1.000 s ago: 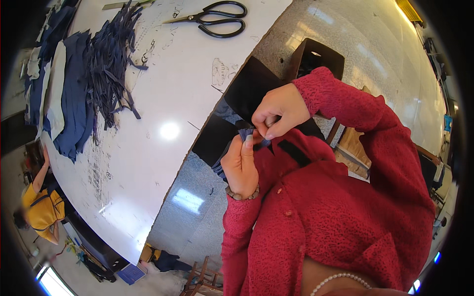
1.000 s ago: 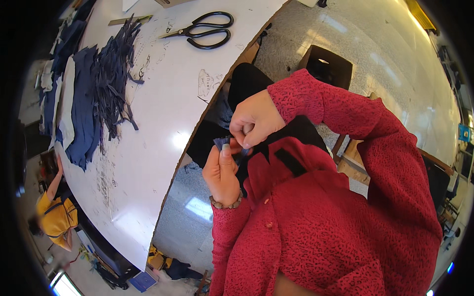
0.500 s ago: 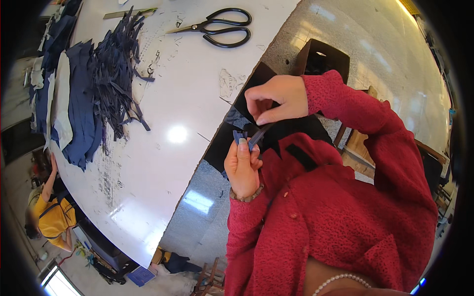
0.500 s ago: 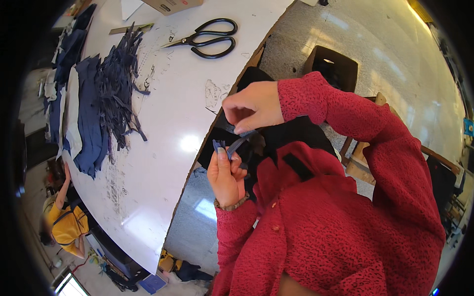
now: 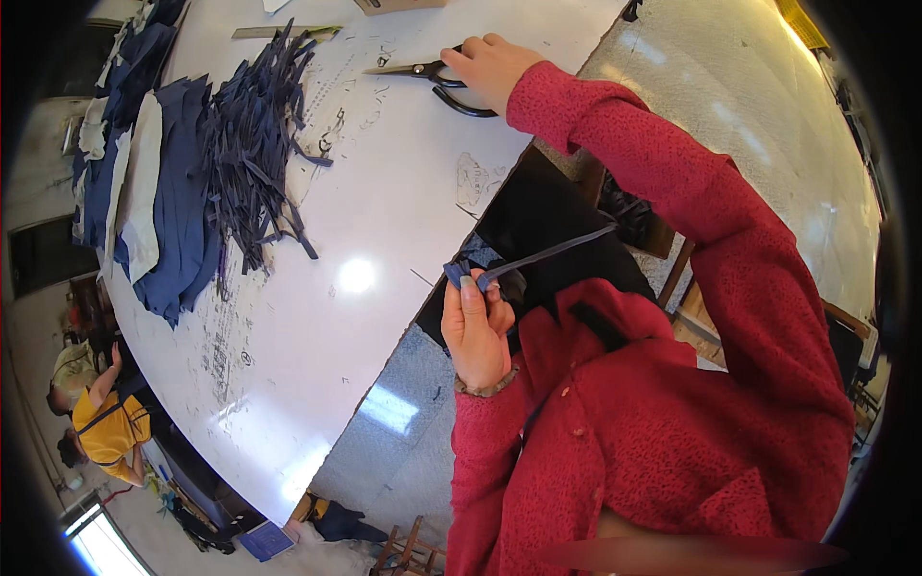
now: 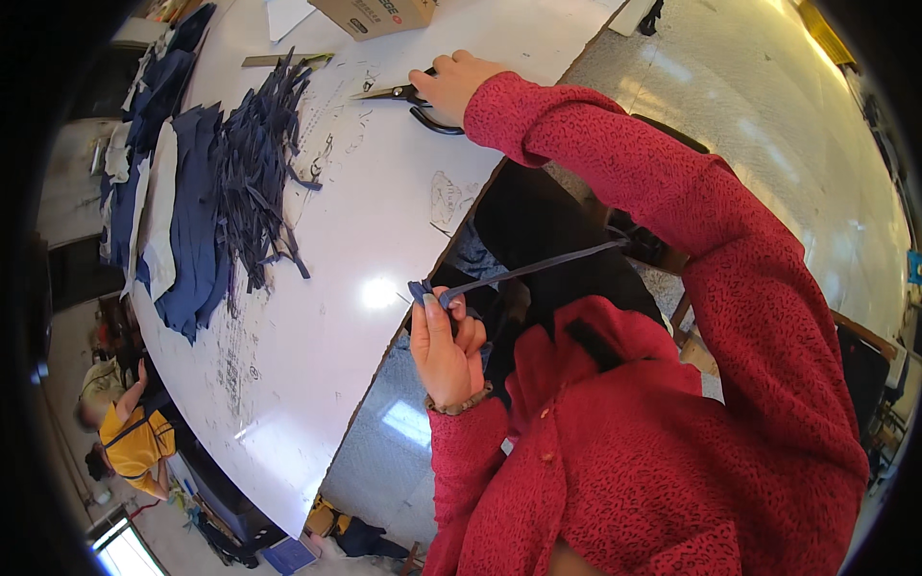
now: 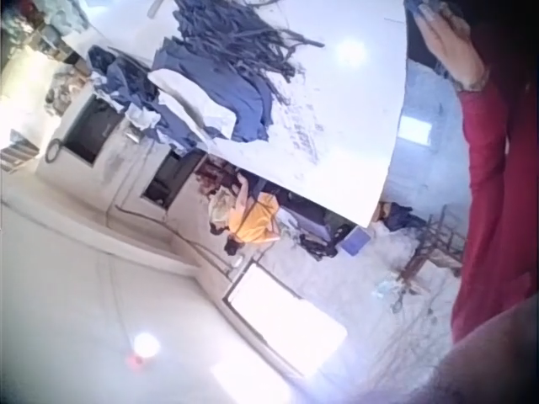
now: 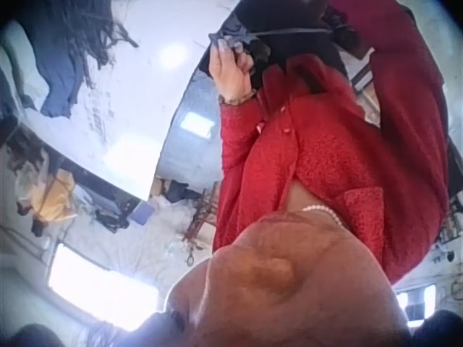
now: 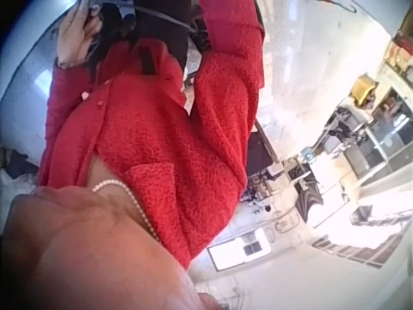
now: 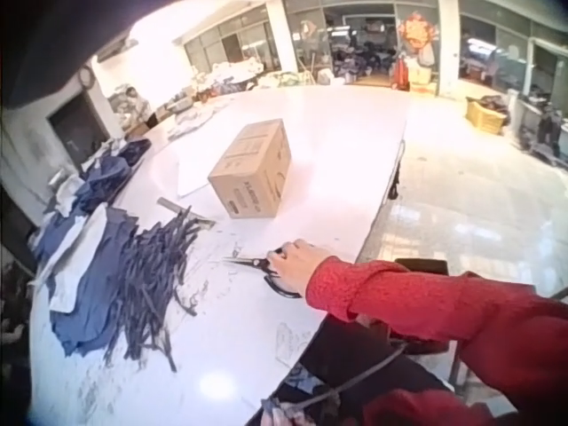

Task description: Cutting blue fabric strips using large workshop scissors.

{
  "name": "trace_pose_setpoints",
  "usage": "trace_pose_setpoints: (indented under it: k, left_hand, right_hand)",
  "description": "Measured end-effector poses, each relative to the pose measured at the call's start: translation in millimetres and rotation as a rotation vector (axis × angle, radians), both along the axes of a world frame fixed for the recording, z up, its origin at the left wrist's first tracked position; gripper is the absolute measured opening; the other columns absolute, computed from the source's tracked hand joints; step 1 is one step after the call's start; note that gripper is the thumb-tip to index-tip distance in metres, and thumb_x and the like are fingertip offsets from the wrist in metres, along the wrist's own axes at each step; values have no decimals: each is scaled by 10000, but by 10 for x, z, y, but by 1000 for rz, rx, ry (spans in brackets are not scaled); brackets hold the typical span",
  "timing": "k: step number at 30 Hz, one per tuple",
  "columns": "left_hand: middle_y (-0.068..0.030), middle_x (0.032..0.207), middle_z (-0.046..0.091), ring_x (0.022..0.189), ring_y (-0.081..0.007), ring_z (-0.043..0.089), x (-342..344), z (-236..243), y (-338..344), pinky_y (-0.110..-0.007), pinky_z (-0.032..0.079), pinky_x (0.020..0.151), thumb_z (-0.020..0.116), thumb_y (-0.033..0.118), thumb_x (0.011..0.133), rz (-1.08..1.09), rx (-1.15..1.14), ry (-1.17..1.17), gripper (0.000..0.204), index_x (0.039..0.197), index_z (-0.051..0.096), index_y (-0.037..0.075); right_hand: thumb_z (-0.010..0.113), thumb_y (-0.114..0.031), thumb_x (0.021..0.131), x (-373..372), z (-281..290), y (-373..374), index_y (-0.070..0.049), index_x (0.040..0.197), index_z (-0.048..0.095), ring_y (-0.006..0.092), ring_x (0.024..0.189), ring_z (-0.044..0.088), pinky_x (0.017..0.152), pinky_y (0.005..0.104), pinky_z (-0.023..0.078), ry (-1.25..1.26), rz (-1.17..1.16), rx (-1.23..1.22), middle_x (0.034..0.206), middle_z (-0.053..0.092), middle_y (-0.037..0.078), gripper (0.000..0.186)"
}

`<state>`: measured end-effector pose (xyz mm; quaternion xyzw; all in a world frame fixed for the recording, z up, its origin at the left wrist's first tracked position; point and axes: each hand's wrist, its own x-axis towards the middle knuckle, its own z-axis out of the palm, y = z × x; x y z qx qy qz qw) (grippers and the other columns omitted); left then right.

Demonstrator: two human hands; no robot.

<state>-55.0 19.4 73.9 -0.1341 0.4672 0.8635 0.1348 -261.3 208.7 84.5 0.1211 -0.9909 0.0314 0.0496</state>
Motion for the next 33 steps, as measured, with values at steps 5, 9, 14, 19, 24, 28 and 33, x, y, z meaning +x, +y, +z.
trace_pose_setpoints:
  k: [5,9,14,19,24,28,33]
  left_hand:
    - [-41,922,547,474,-19,272,-21,-37,43,-181,253,444,378,201,1022,26,-34,55,223,1013,510,22]
    - [-83,983,567,456,-18,280,-20,-59,44,-176,255,426,364,222,1026,12,101,73,264,942,510,19]
    - [-75,946,545,456,-27,292,-21,-107,170,-187,252,423,369,250,1026,-23,201,-9,273,898,495,45]
    - [-62,944,531,520,-56,348,-67,-202,286,-204,271,455,374,244,1025,-37,29,6,252,883,473,61]
    - [-91,955,536,582,-61,389,-102,-303,342,-192,289,473,371,217,1022,-26,-139,131,250,912,471,16]
    - [-96,949,555,615,-62,411,-64,-344,367,-190,317,509,362,218,1023,-31,-251,154,253,931,482,16]
    - [-91,964,565,679,-71,441,-23,-338,411,-202,362,592,366,221,1021,-11,-277,102,254,959,501,16]
  right_hand:
    - [648,-85,756,-63,75,95,-117,1300,389,365,889,629,757,434,540,-219,-139,44,1039,577,212,604]
    - [646,-118,745,105,77,206,-121,1257,376,364,786,645,720,430,537,-226,-108,-14,963,616,199,579]
    - [592,74,777,863,-48,527,-121,1276,295,180,958,606,824,300,458,-236,57,-1073,1026,593,103,612]
    - [754,-258,797,2123,42,424,-57,1247,288,86,735,455,665,246,384,-890,23,-1608,838,462,18,678]
    - [670,-333,857,2879,-17,323,-8,1267,256,121,805,451,751,277,395,-1142,3,-1791,888,451,46,667]
    - [616,-377,891,2984,-80,333,-2,1284,235,120,792,459,731,281,429,-1159,-11,-1853,873,436,44,663]
    - [590,-375,908,2920,-126,368,4,1293,215,119,756,488,701,299,510,-1187,58,-1797,863,428,48,656]
